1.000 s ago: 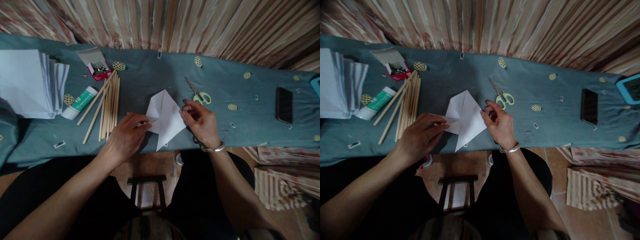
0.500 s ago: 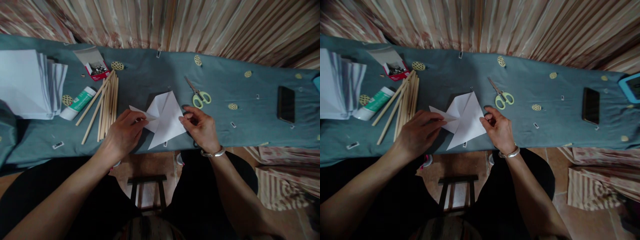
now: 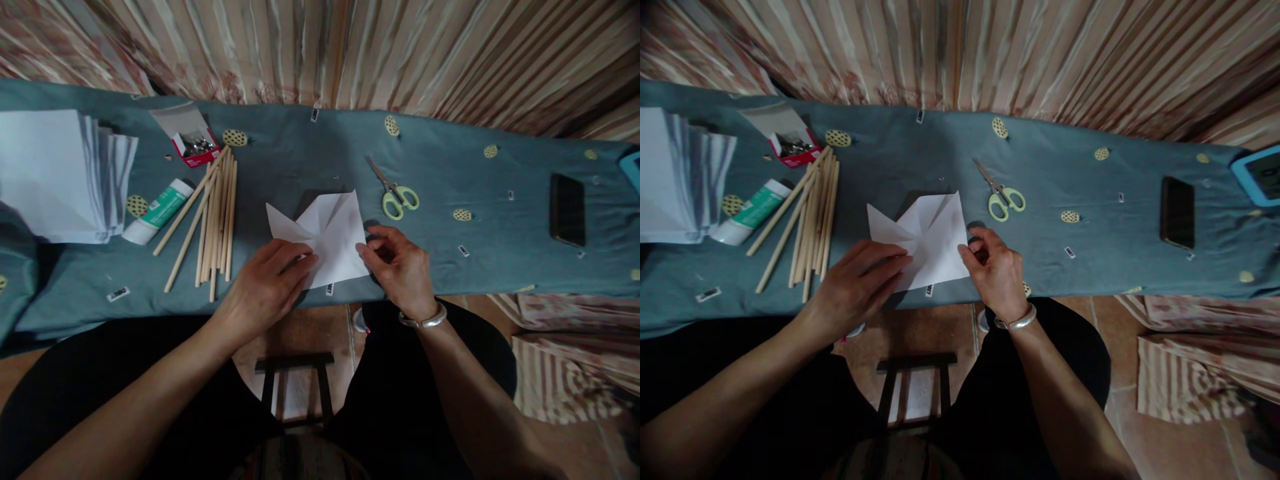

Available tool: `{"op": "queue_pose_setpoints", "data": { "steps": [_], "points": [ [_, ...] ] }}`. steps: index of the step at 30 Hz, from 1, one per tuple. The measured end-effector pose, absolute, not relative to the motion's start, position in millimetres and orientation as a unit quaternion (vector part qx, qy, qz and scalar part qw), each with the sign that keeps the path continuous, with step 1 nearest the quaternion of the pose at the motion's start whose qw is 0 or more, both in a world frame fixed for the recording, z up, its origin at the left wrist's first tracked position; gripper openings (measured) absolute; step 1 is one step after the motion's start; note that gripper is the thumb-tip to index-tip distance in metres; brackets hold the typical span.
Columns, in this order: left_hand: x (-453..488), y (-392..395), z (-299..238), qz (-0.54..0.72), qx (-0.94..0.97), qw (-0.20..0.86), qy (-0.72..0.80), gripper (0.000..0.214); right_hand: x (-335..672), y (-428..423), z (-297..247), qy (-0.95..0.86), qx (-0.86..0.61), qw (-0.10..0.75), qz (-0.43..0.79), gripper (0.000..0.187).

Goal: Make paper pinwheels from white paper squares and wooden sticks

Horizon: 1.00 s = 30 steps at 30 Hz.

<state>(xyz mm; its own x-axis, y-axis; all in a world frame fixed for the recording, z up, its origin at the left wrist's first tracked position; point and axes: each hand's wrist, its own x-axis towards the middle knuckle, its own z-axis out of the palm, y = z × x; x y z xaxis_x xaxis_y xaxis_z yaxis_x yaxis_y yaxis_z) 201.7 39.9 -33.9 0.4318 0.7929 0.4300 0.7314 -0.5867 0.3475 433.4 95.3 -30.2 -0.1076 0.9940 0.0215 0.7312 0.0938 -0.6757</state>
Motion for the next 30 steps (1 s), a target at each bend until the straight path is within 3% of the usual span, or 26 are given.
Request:
{"op": "queue_pose_setpoints", "data": {
  "steps": [11,21,30],
  "points": [
    [221,31,-42,0.238,0.866,0.086,0.432,0.017,437,91,-33,-0.734,-0.619,0.244,0.139,0.024],
    [222,32,-39,0.211,0.869,0.066,0.442,0.01,440,93,-31,-0.711,-0.607,0.275,0.224,0.017],
    [222,33,-38,0.206,0.875,0.042,0.436,0.016,436,91,-28,-0.728,-0.577,0.266,0.257,0.039]
  ]
}}
